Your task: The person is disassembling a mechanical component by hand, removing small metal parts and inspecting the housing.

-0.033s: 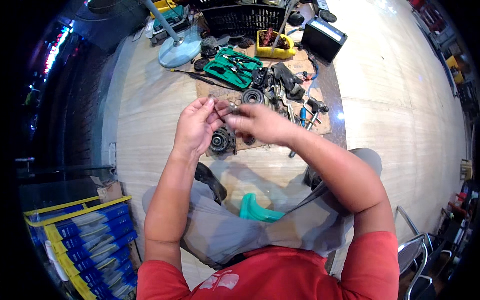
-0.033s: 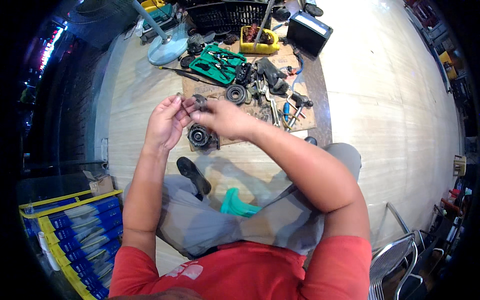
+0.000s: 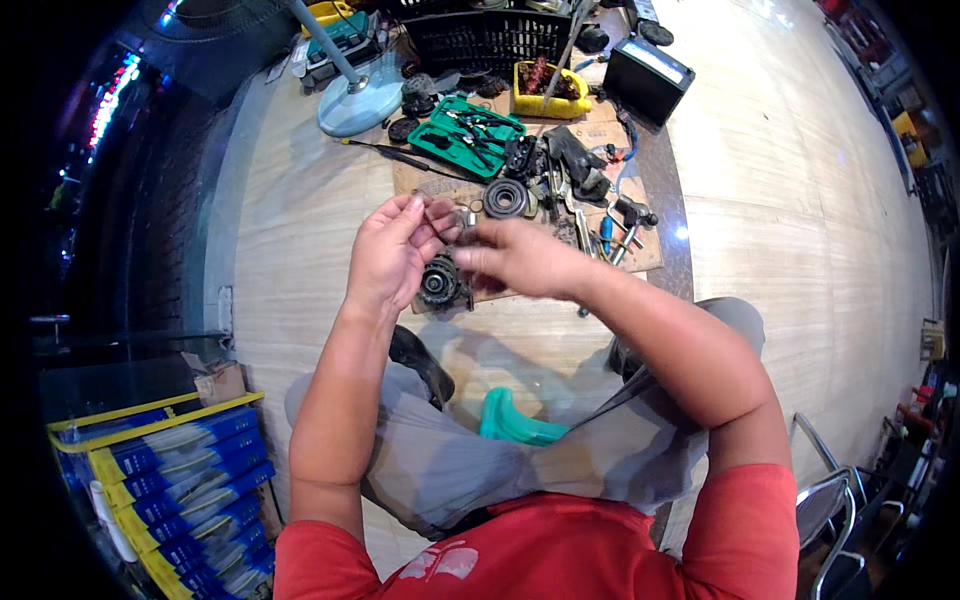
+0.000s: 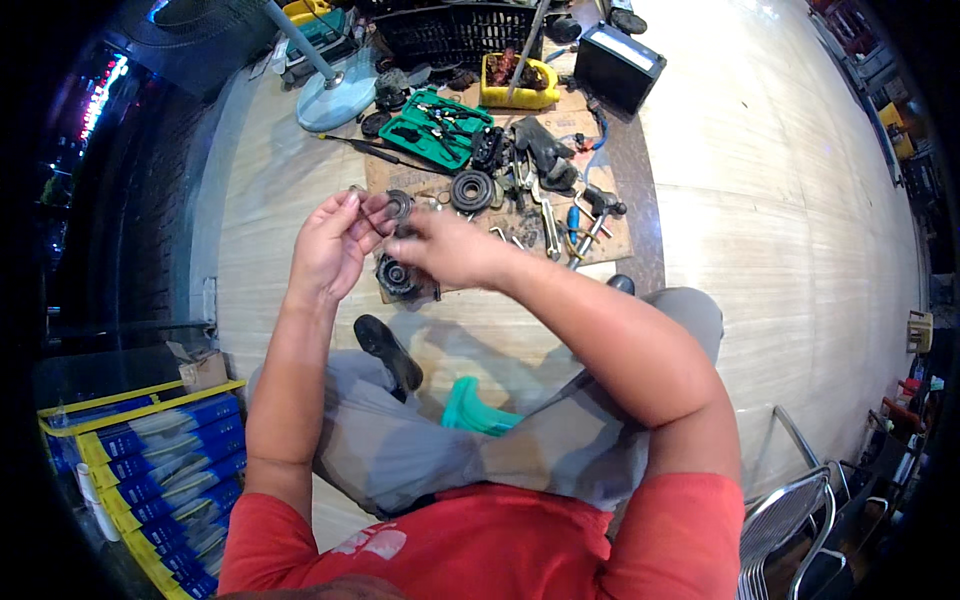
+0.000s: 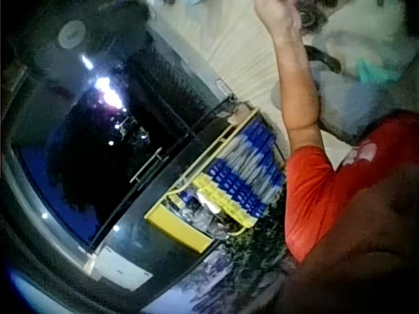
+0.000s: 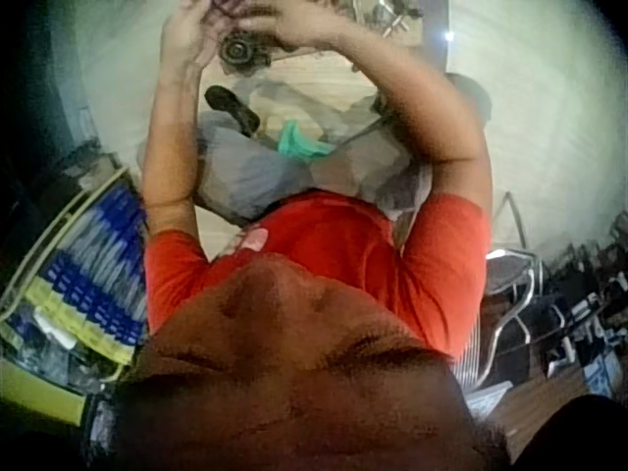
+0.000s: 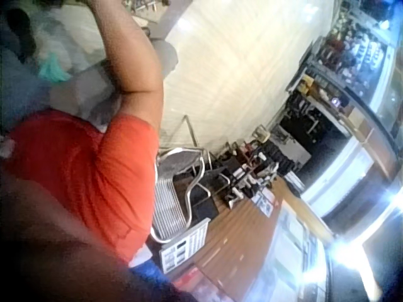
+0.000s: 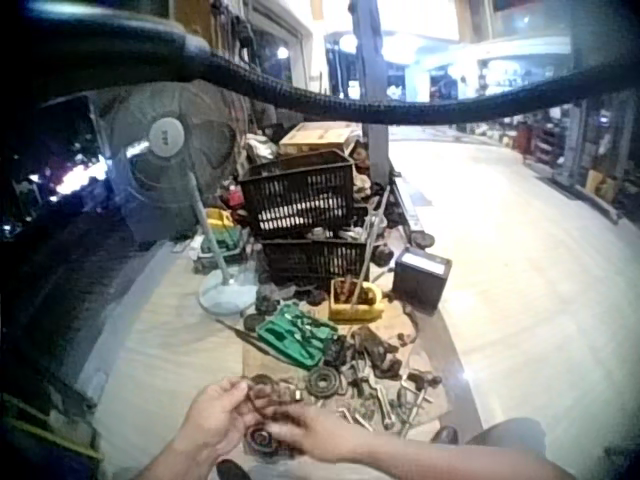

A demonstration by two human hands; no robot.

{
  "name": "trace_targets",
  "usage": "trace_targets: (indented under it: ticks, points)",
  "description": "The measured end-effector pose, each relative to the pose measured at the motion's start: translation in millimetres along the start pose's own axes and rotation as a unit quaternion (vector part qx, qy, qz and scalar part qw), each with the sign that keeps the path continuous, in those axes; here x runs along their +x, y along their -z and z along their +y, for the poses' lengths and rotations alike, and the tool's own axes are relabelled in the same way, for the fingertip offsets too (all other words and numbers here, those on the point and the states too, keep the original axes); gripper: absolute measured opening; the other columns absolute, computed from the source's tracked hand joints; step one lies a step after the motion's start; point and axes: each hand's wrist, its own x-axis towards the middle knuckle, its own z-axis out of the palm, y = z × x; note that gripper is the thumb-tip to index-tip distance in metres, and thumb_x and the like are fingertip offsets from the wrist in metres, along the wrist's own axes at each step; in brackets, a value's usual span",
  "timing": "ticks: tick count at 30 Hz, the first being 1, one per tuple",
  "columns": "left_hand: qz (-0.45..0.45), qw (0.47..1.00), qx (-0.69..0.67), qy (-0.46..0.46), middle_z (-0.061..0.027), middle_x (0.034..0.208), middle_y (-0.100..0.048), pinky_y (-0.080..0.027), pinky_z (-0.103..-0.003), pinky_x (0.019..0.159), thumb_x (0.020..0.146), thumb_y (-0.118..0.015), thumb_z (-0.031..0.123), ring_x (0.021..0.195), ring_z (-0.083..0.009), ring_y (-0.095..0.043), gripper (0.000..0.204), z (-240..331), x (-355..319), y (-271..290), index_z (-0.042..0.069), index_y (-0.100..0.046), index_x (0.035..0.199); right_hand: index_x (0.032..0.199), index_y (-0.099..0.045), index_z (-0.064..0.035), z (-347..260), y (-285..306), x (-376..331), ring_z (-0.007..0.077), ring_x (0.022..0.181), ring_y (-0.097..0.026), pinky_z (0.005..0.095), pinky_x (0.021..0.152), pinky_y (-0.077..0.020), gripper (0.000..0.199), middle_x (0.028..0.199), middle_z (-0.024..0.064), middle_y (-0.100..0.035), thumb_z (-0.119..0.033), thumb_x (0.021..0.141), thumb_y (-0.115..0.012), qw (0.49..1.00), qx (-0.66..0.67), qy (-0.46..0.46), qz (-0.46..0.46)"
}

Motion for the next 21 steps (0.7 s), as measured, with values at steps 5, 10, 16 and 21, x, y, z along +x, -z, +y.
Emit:
trace_targets:
  ticks: [5, 10, 16, 21]
  points:
    - [-0.059, 0.997, -0.044, -0.024, -0.0127, 0.105, -0.066, -0.054, -0.042, 0.088, 0.100, -0.047, 0.014, 0.099, -0.0278, -0.066, 0.016, 9, 5, 16, 0.004, -0.059, 0.104, 0.099, -0.065, -0.0026, 18, 0, 2, 0.0093, 0.065, -0.055, 0.0281, 0.058, -0.0447, 0.026, 0.070, 0.0007, -0.060, -0.026, 0.100, -0.054, 0.994, 0.034, -0.062, -0.088]
    - [-0.129, 0.990, 0.029, 0.045, -0.0123, 0.093, -0.069, -0.056, -0.039, 0.080, 0.099, -0.050, 0.014, 0.086, -0.0244, -0.068, 0.019, 16, -4, 0, 0.000, -0.061, 0.107, 0.104, -0.067, -0.0034, 25, 34, 13, 0.0351, 0.080, -0.065, 0.0426, 0.072, -0.0502, 0.026, 0.086, 0.0177, -0.069, -0.026, 0.093, -0.061, 0.966, -0.228, 0.099, -0.065]
    - [-0.057, 0.951, 0.283, 0.113, -0.0090, 0.086, -0.070, -0.053, -0.027, 0.067, 0.094, -0.059, 0.014, 0.073, -0.0157, -0.066, 0.022, 3, -15, -21, -0.002, -0.065, 0.109, 0.086, -0.066, -0.0027, 0, 56, 13, 0.0406, 0.080, -0.062, 0.0477, 0.069, -0.0487, 0.022, 0.081, 0.0193, -0.065, -0.024, 0.087, -0.066, 0.919, -0.377, 0.113, 0.037]
    - [-0.037, 0.916, 0.390, 0.090, -0.0054, 0.084, -0.070, -0.046, -0.022, 0.060, 0.093, -0.059, 0.011, 0.069, -0.0095, -0.060, 0.018, -10, -12, -27, -0.002, -0.068, 0.103, 0.082, -0.065, -0.0012, -12, 37, 9, 0.0408, 0.081, -0.062, 0.0487, 0.070, -0.0490, 0.021, 0.078, 0.0206, -0.064, -0.022, 0.086, -0.065, 0.907, -0.392, 0.125, 0.092]
